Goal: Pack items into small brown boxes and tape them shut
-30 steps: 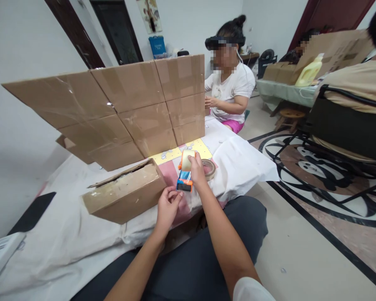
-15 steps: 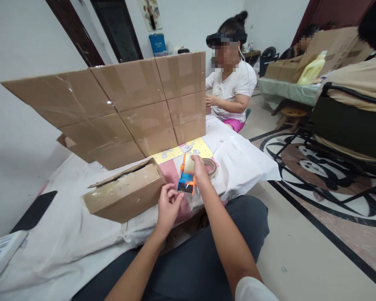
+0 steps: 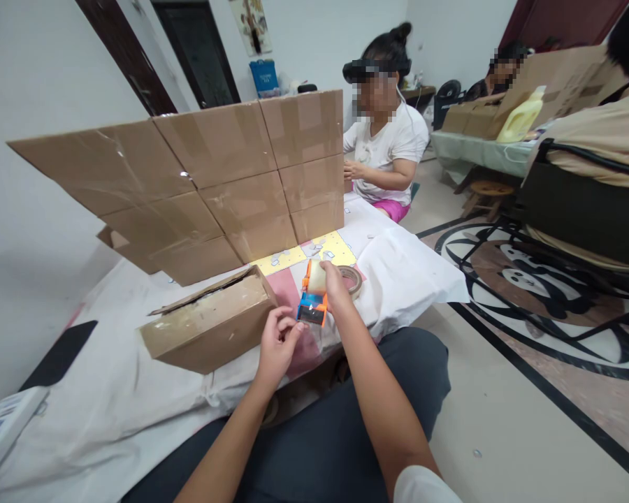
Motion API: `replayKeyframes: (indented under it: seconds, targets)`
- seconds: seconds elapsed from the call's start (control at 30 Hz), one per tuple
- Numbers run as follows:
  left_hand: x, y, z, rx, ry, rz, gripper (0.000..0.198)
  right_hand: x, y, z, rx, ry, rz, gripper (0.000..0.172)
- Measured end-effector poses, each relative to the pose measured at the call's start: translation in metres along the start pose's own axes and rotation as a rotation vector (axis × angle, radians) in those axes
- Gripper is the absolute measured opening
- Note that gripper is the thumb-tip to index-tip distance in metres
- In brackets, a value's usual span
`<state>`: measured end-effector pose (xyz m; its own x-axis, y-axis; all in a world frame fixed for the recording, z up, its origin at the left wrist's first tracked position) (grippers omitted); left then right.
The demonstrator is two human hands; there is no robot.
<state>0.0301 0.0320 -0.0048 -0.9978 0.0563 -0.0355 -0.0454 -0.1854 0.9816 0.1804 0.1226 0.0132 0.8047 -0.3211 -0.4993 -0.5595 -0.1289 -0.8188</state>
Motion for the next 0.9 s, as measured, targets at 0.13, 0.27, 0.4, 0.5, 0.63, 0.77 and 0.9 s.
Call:
replayKeyframes:
  seconds: [0.13,0.27,0.4,0.5,0.63,0.77,0.9]
  targets:
    - [0.0010,0.0018,-0.0013,0.009,0.010,-0.002,0.029,-0.0031,0.0011,-0.0022,-0.020,-0.018,0.020,0.016]
    - [0.0014,0.0023,-0.0011,0.018,0.008,-0.018,0.031,-0.0043,0.0022,-0.0030,-0.027,-0.028,-0.020,0.014]
    - [-0.0006,0.0012,0.0010,0.027,-0.028,-0.088,0.033,-0.0017,0.0002,-0.0021,0.024,0.000,-0.075,0.014]
    - [-0.0006,-0.0014,0.0020,0.039,-0.039,-0.122,0.034,0.0010,-0.0008,-0.0006,0.054,0.031,-0.101,0.013]
    - [0.0002,-0.0029,0.0022,0.033,-0.046,-0.136,0.032,0.0042,0.0014,0.0008,0.034,0.064,-0.086,0.011]
    - [0.0004,-0.0023,0.0014,0.044,-0.030,-0.163,0.033,0.0037,0.0028,-0.0004,0.020,0.057,-0.070,0.011]
    - [-0.0002,-0.0033,-0.0004,0.044,-0.010,-0.178,0.034,0.0021,0.0055,-0.0015,0.000,0.035,-0.064,0.012]
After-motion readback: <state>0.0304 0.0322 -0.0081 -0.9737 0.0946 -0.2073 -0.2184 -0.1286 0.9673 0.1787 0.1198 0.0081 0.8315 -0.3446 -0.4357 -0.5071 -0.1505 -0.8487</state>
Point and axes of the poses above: each hand's wrist, its own z-axis towards the middle knuckle, its own x-axis out of the back of the hand, y = z × x, the point moved 7 cm from there along z, towards the middle knuckle, and after that the axes turned 4 degrees about -z, right-handed, at the moved point
